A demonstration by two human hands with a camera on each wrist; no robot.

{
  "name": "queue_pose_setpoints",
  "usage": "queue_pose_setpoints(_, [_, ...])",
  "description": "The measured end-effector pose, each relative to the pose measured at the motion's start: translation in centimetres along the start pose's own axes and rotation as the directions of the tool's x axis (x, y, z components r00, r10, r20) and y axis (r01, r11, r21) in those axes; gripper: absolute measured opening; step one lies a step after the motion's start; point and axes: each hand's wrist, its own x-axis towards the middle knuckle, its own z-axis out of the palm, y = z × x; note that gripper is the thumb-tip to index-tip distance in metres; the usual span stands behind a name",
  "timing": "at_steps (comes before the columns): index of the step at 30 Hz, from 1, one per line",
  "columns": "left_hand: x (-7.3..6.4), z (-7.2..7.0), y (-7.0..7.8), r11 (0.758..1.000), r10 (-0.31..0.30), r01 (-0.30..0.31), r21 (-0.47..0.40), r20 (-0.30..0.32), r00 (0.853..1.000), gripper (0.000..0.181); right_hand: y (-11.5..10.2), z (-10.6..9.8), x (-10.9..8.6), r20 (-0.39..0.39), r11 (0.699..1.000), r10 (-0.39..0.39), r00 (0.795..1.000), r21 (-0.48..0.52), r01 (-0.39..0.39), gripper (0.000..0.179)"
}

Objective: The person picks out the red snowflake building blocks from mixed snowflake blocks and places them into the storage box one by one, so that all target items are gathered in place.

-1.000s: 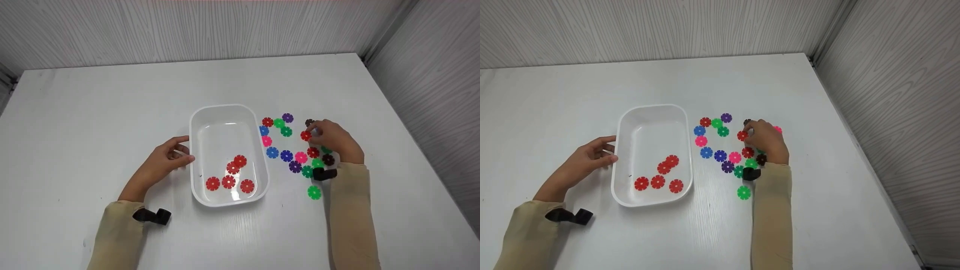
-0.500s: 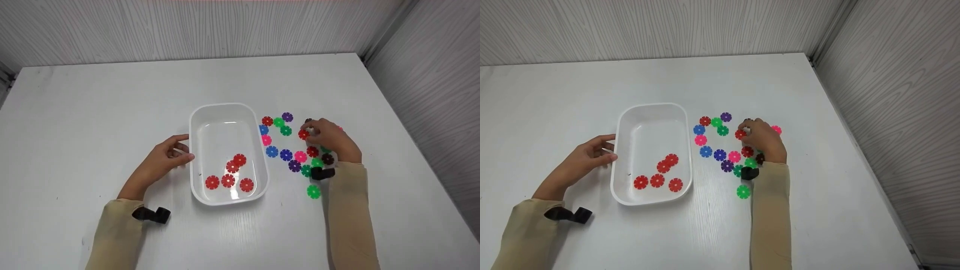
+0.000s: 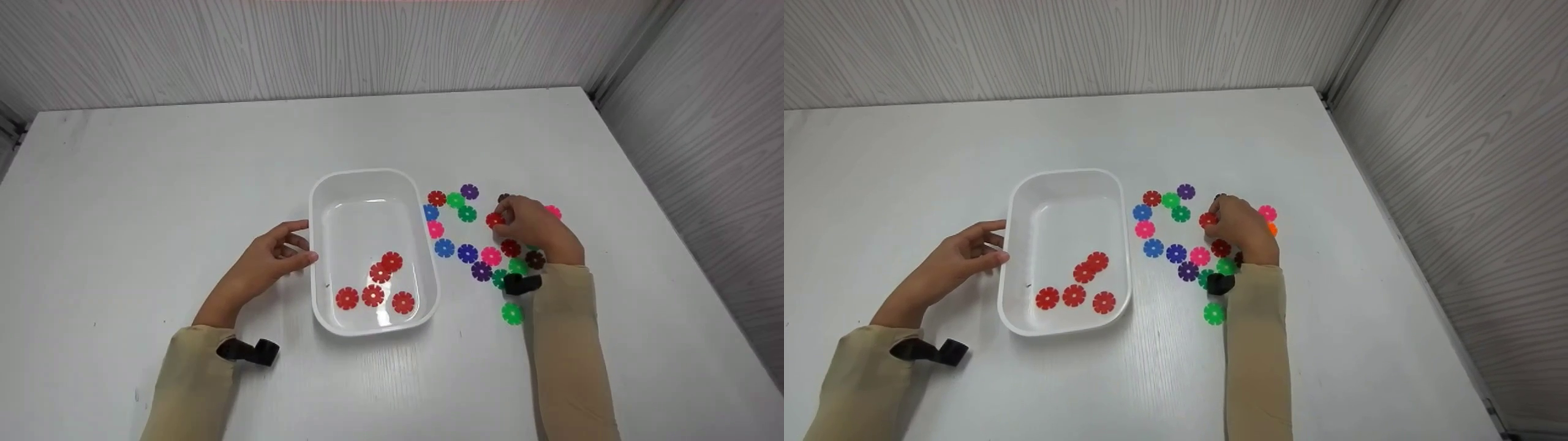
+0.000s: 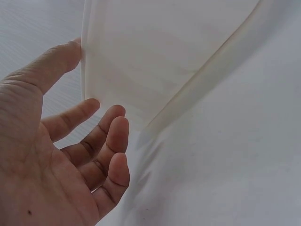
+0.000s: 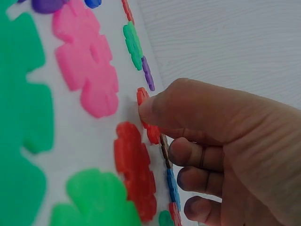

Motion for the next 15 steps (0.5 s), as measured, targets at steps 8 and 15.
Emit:
queue_pose_setpoints(8, [0.02,0.03,-0.01,1.0,0.0,0.0,0.013,-0.001,1.0,0.064,-0.29,0.24,0.15,-0.011,1.0,0.004,1.0,-0.012,-0.004,0.049])
queue_pose_setpoints(15, [0.02,-0.02,-0.04,1.0,0.0,0.0,0.015,-0.002,1.0,0.064,-0.33,-0.09,-0.1,-0.018,1.0,-0.014,1.0,-0.013,0.013,0.051])
